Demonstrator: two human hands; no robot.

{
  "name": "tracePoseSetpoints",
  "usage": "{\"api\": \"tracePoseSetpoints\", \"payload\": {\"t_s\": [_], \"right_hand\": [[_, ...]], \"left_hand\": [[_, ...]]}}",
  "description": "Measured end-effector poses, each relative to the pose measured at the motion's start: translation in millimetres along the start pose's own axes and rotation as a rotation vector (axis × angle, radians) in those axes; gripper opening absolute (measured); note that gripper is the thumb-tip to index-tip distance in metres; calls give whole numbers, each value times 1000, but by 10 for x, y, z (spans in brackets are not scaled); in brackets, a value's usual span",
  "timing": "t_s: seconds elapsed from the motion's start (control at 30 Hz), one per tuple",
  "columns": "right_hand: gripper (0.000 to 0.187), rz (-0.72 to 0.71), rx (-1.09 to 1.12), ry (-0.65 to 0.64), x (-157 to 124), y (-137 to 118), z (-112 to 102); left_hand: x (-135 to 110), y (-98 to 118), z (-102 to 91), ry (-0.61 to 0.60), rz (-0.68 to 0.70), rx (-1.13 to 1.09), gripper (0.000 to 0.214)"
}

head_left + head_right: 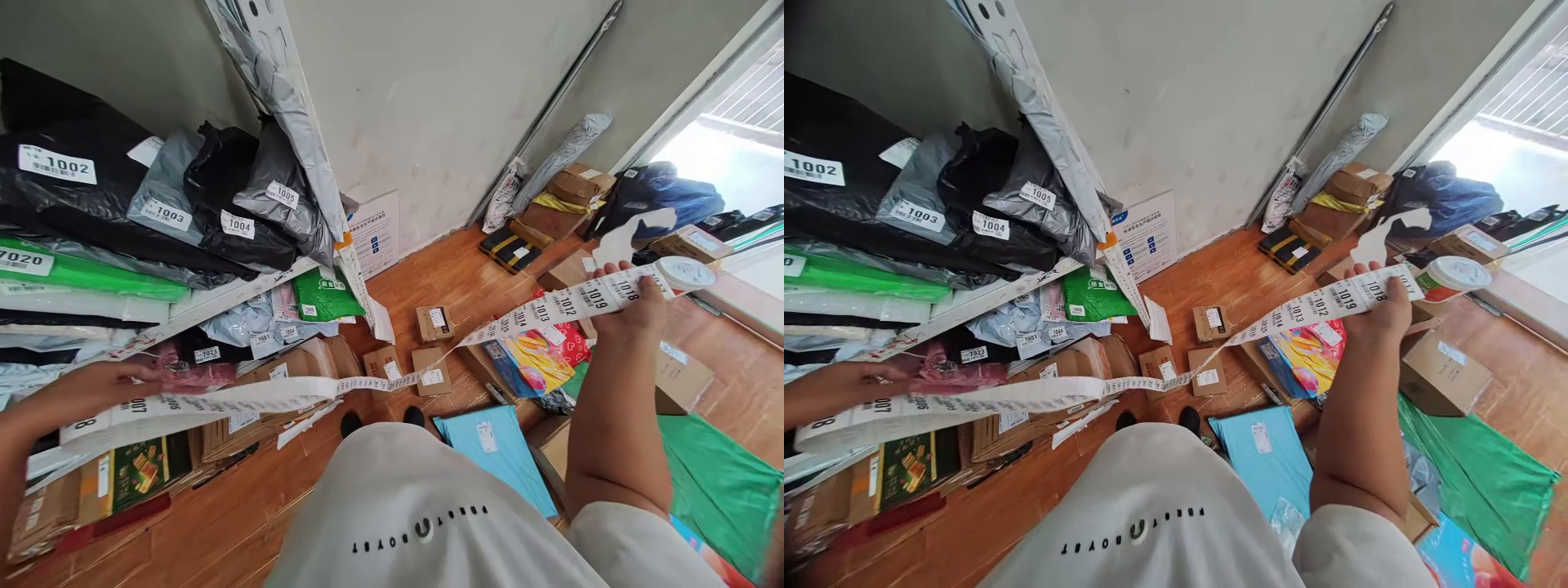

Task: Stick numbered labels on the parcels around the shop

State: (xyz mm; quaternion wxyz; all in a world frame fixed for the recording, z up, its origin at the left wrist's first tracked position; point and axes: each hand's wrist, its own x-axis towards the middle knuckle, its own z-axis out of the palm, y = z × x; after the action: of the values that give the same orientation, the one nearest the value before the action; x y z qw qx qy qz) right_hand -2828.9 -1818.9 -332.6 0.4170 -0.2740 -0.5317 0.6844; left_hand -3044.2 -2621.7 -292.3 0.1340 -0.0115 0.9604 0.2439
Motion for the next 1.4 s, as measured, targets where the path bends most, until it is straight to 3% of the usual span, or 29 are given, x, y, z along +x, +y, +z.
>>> {"api": "tracePoseSetpoints", "payload": {"t_s": [0.07,0.13,0.23,0.37,0.53,0.6,0.7,0.77,0.83,0.93,1.0,1.13,1.3,1.4], "right_hand": [[35,-45,-50,6,-11,-21,49],[35,-24,-74,-40,-92,-44,235],[35,79,-53,-171,-361,-86,716],[34,212,84,-412,-939,-206,1467],[32,432,253,-757,-1659,-426,2213],[33,483,347,-859,-1846,-476,2437],[34,480,432,-969,-1995,-485,2673],[34,446,435,-1010,-2033,-450,2761],[36,425,426,-1048,-2049,-384,2808],[40,455,393,-1081,-2082,-242,2843],[40,503,363,-1032,-2125,-144,2856],[39,545,353,-903,-2243,-24,2846],[46,446,272,-873,-2395,38,2747],[47,306,148,-830,-2427,58,2674]], "left_hand": [[-25,-18,-40,-167,-57,97,59],[-106,161,-16,-134,-54,119,56],[-294,683,126,-33,0,46,52],[-473,1429,345,-109,328,-244,51],[-565,2129,486,-72,449,-544,33],[-612,2363,529,-160,506,-655,42],[-689,2653,592,-414,652,-745,61],[-724,2802,633,-483,744,-795,65],[-731,2920,678,-477,793,-864,67],[-674,3047,784,-426,804,-979,69],[-603,3097,895,-319,821,-1023,64],[-509,3115,1213,-55,836,-1159,55],[-672,3048,1612,-8,716,-1488,46],[-752,2966,1712,22,679,-1621,40]]}}
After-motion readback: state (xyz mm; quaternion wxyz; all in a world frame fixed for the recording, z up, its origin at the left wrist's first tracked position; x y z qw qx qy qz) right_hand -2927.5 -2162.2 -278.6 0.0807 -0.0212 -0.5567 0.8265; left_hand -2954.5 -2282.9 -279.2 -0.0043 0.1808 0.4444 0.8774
